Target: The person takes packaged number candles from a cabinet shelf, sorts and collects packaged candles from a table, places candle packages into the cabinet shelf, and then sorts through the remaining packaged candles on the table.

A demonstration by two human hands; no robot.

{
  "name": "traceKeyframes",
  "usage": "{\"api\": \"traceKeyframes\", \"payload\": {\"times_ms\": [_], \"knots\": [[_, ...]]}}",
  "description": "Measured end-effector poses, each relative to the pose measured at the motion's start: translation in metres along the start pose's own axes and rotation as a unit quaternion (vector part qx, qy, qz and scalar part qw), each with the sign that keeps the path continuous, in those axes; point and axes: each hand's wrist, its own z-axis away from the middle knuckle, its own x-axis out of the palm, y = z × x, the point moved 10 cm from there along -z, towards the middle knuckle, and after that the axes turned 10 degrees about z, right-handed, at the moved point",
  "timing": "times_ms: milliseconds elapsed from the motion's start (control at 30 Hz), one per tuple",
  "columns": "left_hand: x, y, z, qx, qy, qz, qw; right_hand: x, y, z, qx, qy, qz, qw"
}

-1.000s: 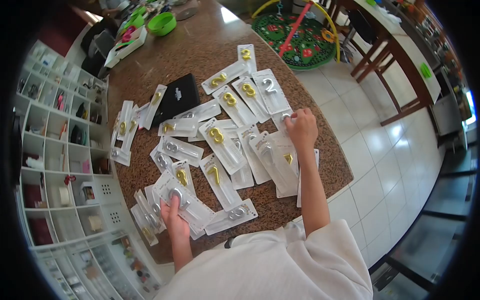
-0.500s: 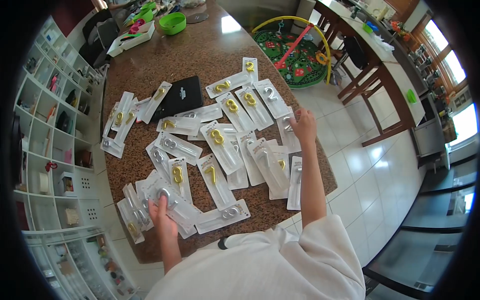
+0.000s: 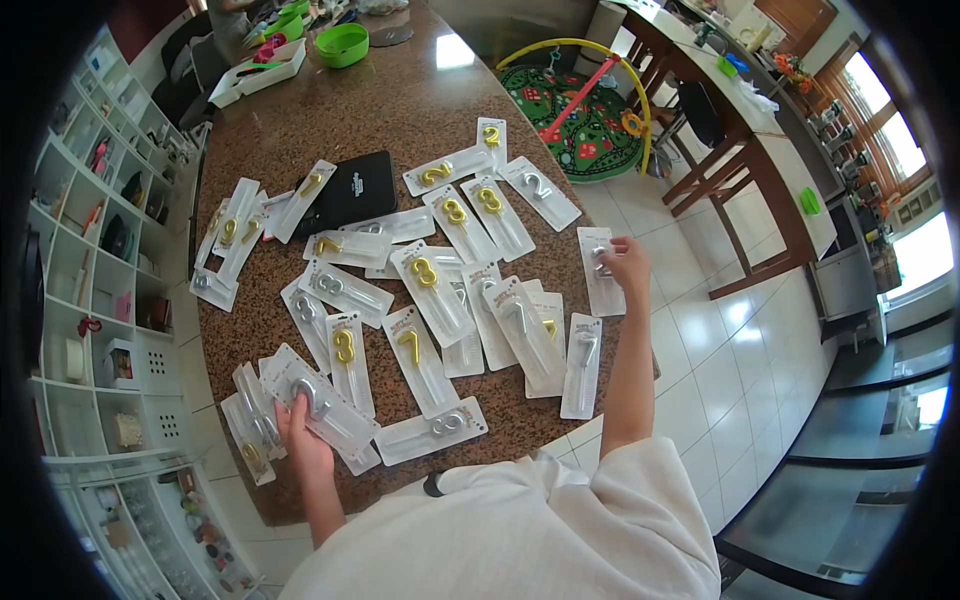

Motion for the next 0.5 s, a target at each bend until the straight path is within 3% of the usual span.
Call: {"api": "traceKeyframes", "payload": {"times_ms": [100, 167, 267, 333, 433, 500], "knots": [[0.012, -0.003, 0.003, -0.019, -0.033, 0.011, 0.999, -0.007, 0.015, -0.001, 0.026, -0.005, -0.080, 0.996], [0.019, -0.005, 0.007, -0.031, -0.055, 0.024, 0.998, -0.030, -0.001, 0.007, -0.013, 0.060, -0.134, 0.989], [0.016, -0.008, 0.008, -0.025, -0.028, 0.025, 0.999, -0.074, -0.061, 0.043, -0.114, 0.147, -0.107, 0.977], [0.031, -0.018, 0.011, -0.082, -0.084, 0.047, 0.992, -0.078, -0.103, 0.074, -0.106, 0.075, -0.248, 0.960], [0.050, -0.021, 0.015, -0.091, -0.126, 0.044, 0.987, -0.051, -0.173, 0.133, -0.166, -0.038, -0.384, 0.907], [0.064, -0.030, 0.021, -0.134, -0.164, 0.068, 0.975, -0.010, -0.219, 0.183, -0.236, -0.189, -0.393, 0.869]]}}
